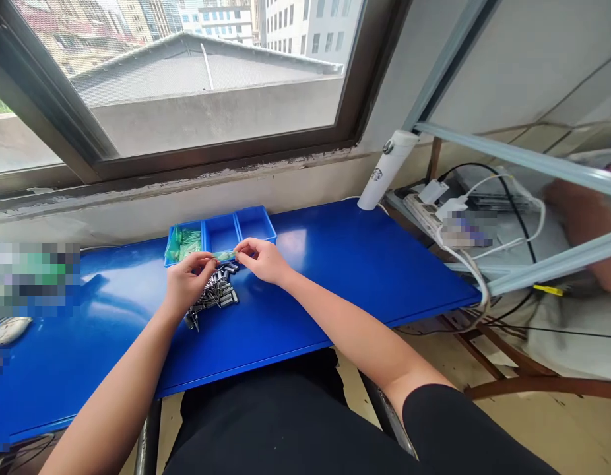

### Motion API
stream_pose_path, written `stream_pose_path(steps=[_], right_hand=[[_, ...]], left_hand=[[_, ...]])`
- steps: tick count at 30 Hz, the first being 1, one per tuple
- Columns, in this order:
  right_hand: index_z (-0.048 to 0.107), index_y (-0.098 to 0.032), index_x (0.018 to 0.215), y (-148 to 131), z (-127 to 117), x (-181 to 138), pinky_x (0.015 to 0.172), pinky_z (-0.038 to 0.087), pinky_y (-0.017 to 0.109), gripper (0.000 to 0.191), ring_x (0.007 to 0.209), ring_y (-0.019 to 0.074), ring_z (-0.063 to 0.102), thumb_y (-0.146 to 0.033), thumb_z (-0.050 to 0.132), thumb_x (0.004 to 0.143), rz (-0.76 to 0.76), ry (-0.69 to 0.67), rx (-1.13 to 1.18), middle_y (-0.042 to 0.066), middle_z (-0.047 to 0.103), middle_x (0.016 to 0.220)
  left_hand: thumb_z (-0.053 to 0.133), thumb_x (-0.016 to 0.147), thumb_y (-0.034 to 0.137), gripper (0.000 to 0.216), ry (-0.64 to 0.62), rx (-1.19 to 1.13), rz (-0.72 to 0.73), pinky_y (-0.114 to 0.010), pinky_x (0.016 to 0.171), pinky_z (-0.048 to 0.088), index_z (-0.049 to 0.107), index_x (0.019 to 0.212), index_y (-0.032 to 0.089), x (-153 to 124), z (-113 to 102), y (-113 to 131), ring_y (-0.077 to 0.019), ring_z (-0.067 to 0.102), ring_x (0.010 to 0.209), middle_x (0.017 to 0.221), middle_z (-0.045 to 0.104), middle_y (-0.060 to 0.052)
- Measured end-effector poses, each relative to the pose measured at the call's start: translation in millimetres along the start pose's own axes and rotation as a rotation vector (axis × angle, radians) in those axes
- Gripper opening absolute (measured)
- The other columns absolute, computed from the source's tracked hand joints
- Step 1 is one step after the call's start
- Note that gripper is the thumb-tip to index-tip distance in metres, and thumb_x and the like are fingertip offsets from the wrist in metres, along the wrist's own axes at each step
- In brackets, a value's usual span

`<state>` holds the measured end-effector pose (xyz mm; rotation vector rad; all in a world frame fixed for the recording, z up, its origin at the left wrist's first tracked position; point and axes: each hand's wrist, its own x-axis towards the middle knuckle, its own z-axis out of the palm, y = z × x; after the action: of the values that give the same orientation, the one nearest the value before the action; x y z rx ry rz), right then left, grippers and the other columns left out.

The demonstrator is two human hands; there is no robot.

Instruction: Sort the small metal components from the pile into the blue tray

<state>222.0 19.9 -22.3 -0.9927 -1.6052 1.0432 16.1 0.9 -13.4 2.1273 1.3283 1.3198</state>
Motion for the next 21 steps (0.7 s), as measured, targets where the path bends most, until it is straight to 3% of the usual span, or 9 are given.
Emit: stream_pose_path(steps=[8,17,21], right_hand=[[0.07,-0.016,0.088,1,-1,0,0.064,0.05,0.027,0.022,0.072,0.0145,0.064,-0.035,0.063,0.08,0.057,-0.01,0.064,0.004,0.071,0.082],[0.063,-0.017,0.079,7,3,0,0.065,0.05,0.027,0.022,0.071,0.0135,0.061,-0.035,0.072,0.071,0.034,0.077,0.114,0.002,0.067,0.077],[0.061,-0.017,0.091,10,9,0,0.062,0.05,0.027,0.027,0.066,0.0119,0.06,-0.034,0.071,0.072,0.08,0.055,0.185,0.001,0.066,0.077]], left_hand=[[0.056,0.09,0.028,0.02,0.055,-0.02,-0.013,-0.026,0.063,0.054,0.072,0.092,0.017,0,-1,5,-0.0145,0.068,0.065,0.074,0.073,-0.003],[0.066,0.082,0.026,0.011,0.178,-0.028,0.029,-0.025,0.058,0.053,0.073,0.086,0.018,-1,8,2,-0.012,0.064,0.061,0.08,0.076,-0.003],[0.066,0.082,0.026,0.012,0.196,-0.065,0.006,-0.024,0.056,0.052,0.072,0.086,0.018,-1,8,-3,-0.0115,0.063,0.06,0.078,0.075,-0.003]])
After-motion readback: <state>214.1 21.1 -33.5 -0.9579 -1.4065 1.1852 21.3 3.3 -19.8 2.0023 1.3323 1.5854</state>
